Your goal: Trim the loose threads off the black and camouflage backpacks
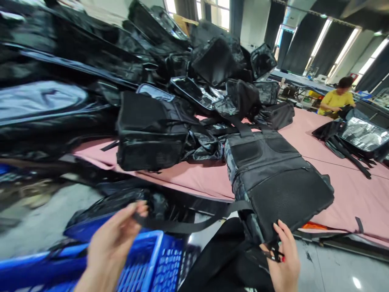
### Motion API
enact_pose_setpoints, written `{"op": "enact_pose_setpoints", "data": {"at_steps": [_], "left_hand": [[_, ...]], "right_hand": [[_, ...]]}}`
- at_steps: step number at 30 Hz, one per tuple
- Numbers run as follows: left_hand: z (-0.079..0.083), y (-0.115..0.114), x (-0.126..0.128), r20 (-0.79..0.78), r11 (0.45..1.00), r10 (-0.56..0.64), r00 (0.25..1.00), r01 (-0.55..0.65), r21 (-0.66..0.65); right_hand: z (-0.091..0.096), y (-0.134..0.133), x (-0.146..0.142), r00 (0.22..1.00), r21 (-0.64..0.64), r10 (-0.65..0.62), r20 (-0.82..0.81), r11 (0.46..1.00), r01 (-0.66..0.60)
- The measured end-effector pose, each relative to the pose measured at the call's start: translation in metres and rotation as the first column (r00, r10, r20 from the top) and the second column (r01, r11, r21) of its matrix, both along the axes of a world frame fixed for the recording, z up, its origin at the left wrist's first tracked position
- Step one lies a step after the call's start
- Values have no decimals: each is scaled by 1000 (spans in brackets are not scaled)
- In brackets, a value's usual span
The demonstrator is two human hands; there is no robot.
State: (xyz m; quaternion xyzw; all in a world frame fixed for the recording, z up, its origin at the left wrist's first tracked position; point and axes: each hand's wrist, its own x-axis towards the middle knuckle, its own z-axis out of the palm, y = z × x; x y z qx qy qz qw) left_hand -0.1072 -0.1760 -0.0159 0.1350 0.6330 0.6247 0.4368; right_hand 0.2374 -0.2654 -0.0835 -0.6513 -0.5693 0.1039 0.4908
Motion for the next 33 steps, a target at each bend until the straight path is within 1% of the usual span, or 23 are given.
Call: {"op": "enact_pose_setpoints", "data": {"at_steps": [1, 2, 3, 4, 5, 6, 7, 9, 11, 14, 17, 19, 22, 24, 26, 29, 33], "left_hand": [[-1, -9, 7, 40, 999, -35, 999, 35, -11], [-2, -16, 20, 81, 995, -100, 992, 101, -11], [-1, -20, 38, 116, 982, -186, 976, 188, -5], [1, -25, 58, 135, 951, -309, 941, 310, 16], [5, -29, 80, 156, 899, -435, 887, 436, 24], [10, -33, 101, 184, 835, -545, 818, 550, 28], [15, -37, 121, 232, 773, -622, 748, 634, 27], [25, -46, 150, 317, 682, -700, 640, 731, 31], [29, -52, 167, 355, 632, -732, 581, 774, 36], [25, -54, 177, 308, 591, -768, 562, 807, 0], [18, -55, 177, 197, 569, -801, 566, 821, -44], [15, -56, 176, 130, 568, -811, 570, 821, -59], [13, -57, 173, 96, 597, -794, 601, 800, -66], [13, -58, 172, 103, 617, -779, 619, 785, -51], [14, -59, 172, 106, 624, -774, 624, 780, -41], [15, -59, 173, 99, 605, -789, 606, 795, -39], [15, -59, 173, 90, 567, -819, 567, 823, -30]], "right_hand": [[5, 0, 4, 1000, 5, 24, -8, 1000, -24], [11, 0, 7, 999, 15, 50, -15, 999, -50], [17, -1, 11, 997, 25, 67, -24, 997, -67], [22, -2, 13, 996, 26, 78, -43, 997, -77], [27, -5, 14, 994, 14, 83, -74, 997, -82], [32, -9, 15, 990, -11, 82, -116, 996, -84], [35, -13, 14, 983, -41, 82, -162, 995, -90], [39, -21, 10, 964, -92, 98, -248, 988, -124], [42, -27, 7, 948, -107, 125, -294, 981, -163], [44, -32, 6, 954, -92, 158, -255, 978, -186], [46, -30, 6, 975, -54, 186, -122, 980, -194], [47, -27, 4, 977, -20, 213, -28, 977, -214], [52, -22, -1, 970, 12, 233, 65, 972, -235], [54, -20, -4, 971, 11, 224, 78, 974, -226], [56, -19, -4, 972, -7, 225, 66, 974, -225], [57, -18, -2, 962, -37, 267, 58, 964, -265], [61, -17, 3, 939, -51, 319, 128, 948, -315]]}}
